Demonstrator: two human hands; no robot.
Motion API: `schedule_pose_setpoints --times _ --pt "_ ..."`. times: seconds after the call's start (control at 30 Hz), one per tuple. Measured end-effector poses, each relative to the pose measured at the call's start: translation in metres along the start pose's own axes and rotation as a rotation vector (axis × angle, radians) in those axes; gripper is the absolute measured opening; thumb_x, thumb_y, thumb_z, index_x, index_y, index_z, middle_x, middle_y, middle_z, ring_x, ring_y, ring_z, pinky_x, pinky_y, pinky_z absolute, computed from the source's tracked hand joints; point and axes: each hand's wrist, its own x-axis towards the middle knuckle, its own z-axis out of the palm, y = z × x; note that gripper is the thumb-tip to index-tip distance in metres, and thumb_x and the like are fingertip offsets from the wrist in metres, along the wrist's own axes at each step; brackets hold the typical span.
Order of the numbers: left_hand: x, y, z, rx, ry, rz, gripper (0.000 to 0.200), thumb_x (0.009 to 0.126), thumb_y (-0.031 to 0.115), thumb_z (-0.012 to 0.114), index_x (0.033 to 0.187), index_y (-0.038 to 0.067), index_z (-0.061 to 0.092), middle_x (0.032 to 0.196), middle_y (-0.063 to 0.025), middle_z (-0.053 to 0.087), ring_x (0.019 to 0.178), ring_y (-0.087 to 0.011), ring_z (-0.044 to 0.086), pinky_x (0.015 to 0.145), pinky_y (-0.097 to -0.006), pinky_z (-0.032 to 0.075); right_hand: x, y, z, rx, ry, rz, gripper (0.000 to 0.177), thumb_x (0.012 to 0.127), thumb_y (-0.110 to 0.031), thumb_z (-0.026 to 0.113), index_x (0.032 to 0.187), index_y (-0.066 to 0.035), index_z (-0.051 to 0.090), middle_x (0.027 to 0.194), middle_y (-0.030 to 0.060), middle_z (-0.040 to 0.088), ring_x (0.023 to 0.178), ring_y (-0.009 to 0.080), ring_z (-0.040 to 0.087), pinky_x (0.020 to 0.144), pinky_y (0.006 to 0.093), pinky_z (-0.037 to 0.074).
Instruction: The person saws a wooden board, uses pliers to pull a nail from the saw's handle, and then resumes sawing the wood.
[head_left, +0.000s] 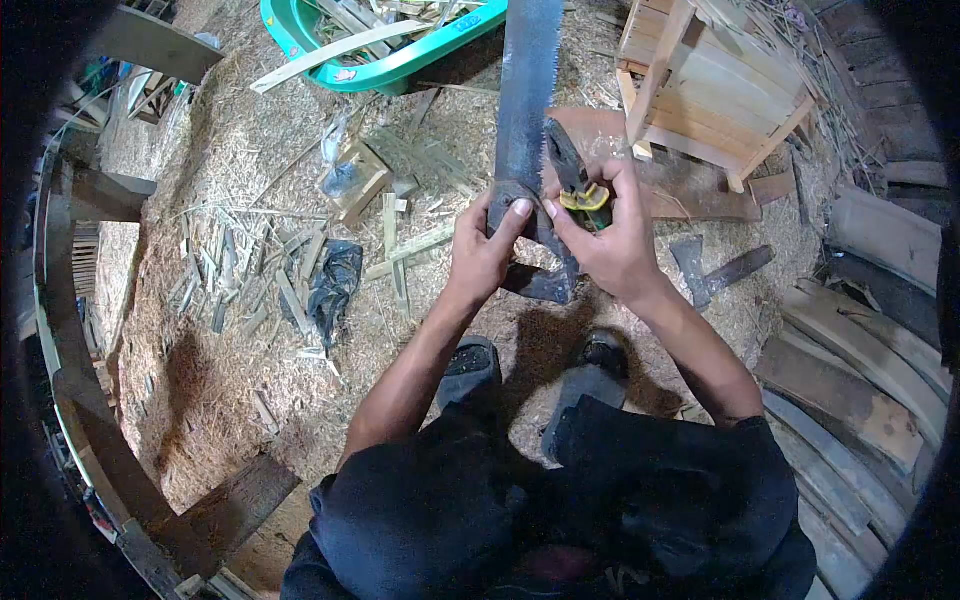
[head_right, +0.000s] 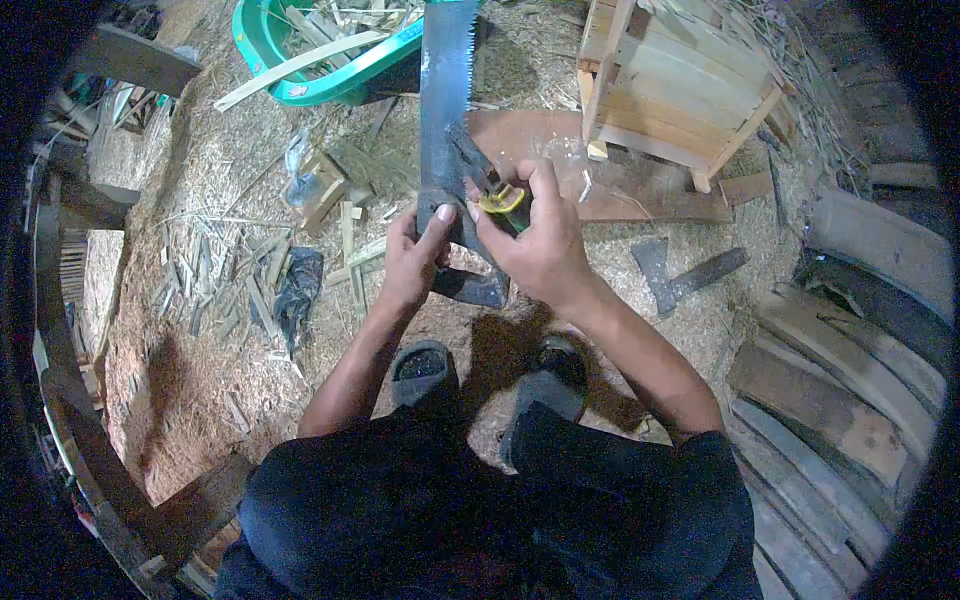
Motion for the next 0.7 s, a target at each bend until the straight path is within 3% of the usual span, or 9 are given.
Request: schedule_pose_setpoints --times 0.07,0.13,0.2,0.4,0.5,0.6,0.7 --pt "-0.001 -0.001 -0.002 -0.002 -0.001 -0.022 0.030 0.097 0.025 0.061 0.112 -0.001 0.062 0.086 -0.0005 0.064 0.073 -0.0061 0.055 0.065 -0.0233 0.045 0.000 -0.001 0.000 0.010 -0.001 -0.025 0.035 0.084 -0.009 0.073 0.105 -0.002 0.047 0.087 0.0125 0.067 0.082 0.0199 0.069 0.071 0.0334 0.053" --pt "0.000 -0.006 -0.006 -0.032 0.003 -0.057 0.028 0.097 0.024 0.061 0.111 0.000 0.062 0.081 0.0022 0.062 0.066 -0.0040 0.051 0.058 -0.0214 0.040 0.000 -0.004 -0.001 -0.029 -0.013 -0.049 0.035 0.083 -0.009 0.074 0.105 -0.002 0.047 0.088 0.0125 0.067 0.083 0.0193 0.068 0.071 0.0335 0.053" --pt "0.000 -0.006 -0.005 -0.028 0.026 -0.018 0.030 0.095 0.033 0.061 0.102 0.004 0.061 0.074 0.0028 0.057 0.059 -0.0047 0.046 0.053 -0.0222 0.035 -0.001 -0.005 -0.002 -0.113 -0.036 -0.073 0.036 0.083 -0.009 0.074 0.105 -0.003 0.047 0.087 0.0123 0.066 0.083 0.0184 0.068 0.071 0.0340 0.053" --pt "0.002 -0.007 -0.020 -0.094 -0.056 -0.074 0.034 0.093 0.041 0.061 0.094 0.007 0.058 0.064 0.0042 0.048 0.054 -0.0059 0.042 0.050 -0.0231 0.033 0.008 0.003 -0.021 0.356 -0.185 0.079 0.043 0.079 -0.021 0.081 0.106 -0.003 0.052 0.086 0.0118 0.066 0.083 0.0174 0.066 0.073 0.0336 0.052" --pt "0.002 0.000 -0.021 -0.101 -0.096 -0.077 0.034 0.092 0.041 0.062 0.092 0.007 0.057 0.063 0.0053 0.045 0.053 -0.0056 0.041 0.049 -0.0231 0.032 0.017 -0.013 -0.051 -0.056 -0.449 0.213 0.046 0.079 -0.030 0.082 0.109 -0.003 0.058 0.095 0.0125 0.069 0.088 0.0176 0.068 0.078 0.0326 0.053" --pt "0.004 0.001 -0.025 -0.098 -0.159 -0.072 0.034 0.093 0.040 0.062 0.093 0.007 0.059 0.065 0.0054 0.049 0.054 -0.0039 0.041 0.049 -0.0223 0.030 0.019 -0.009 -0.052 -0.060 -0.487 -0.040 0.044 0.079 -0.023 0.082 0.110 0.001 0.062 0.083 0.0066 0.065 0.073 0.0126 0.065 0.064 0.0282 0.051" --pt "0.004 0.000 -0.027 -0.105 -0.215 -0.094 0.035 0.092 0.041 0.063 0.093 0.007 0.059 0.064 0.0058 0.049 0.053 -0.0038 0.040 0.048 -0.0222 0.029 0.020 -0.008 -0.053 -0.126 -0.449 -0.159 0.041 0.079 -0.020 0.082 0.108 0.002 0.062 0.074 0.0028 0.063 0.065 0.0090 0.064 0.057 0.0267 0.049"
